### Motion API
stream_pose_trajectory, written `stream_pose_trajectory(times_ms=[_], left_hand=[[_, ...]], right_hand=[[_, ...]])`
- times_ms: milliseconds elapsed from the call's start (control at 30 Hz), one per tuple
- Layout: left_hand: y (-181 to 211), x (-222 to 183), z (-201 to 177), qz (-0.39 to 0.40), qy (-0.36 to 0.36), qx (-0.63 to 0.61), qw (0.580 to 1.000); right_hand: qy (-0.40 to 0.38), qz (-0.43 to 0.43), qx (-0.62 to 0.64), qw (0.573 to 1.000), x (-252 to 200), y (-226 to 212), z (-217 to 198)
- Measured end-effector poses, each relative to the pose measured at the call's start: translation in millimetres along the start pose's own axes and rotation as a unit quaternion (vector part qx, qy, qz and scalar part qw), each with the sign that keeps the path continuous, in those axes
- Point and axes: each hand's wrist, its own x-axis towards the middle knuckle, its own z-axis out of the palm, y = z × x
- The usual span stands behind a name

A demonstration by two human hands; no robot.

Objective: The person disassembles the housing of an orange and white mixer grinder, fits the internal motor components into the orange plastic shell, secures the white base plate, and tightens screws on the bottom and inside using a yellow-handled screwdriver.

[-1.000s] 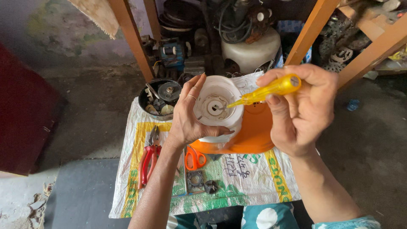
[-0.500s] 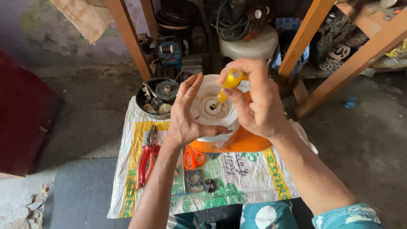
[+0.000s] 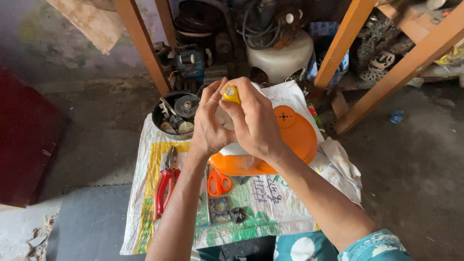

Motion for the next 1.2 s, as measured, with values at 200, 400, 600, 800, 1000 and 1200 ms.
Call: stream_pose_trajectory(times_ms=[200, 400, 600, 800, 1000, 1200], left_hand=[[-20, 5, 10, -0.001, 0.015, -0.051, 0.999], [-2, 7, 6, -0.026, 0.021, -0.108, 0.994], [-1, -6, 8, -0.064, 0.028, -0.191, 0.979], [-12, 13, 16, -0.061, 0.028, -0.028, 0.997], [-24, 30, 23, -0.096, 0.018, -0.088, 0.991], [-13, -8, 44, -0.075, 0.113, 0.085, 0.987]], right_hand=[[0.037, -0.036, -0.063, 0.997, -18, -19, 28], [0.048, -0.021, -0.052, 0.997, -23, -18, 30], [0.044, -0.073, -0.081, 0.993, -22, -23, 29], [0.177, -0.052, 0.033, 0.982, 0, -26, -40], [0.28, -0.007, 0.12, 0.953, -22, 11, -108], [0.286, 0.134, 0.111, 0.942, -78, 79, -105]])
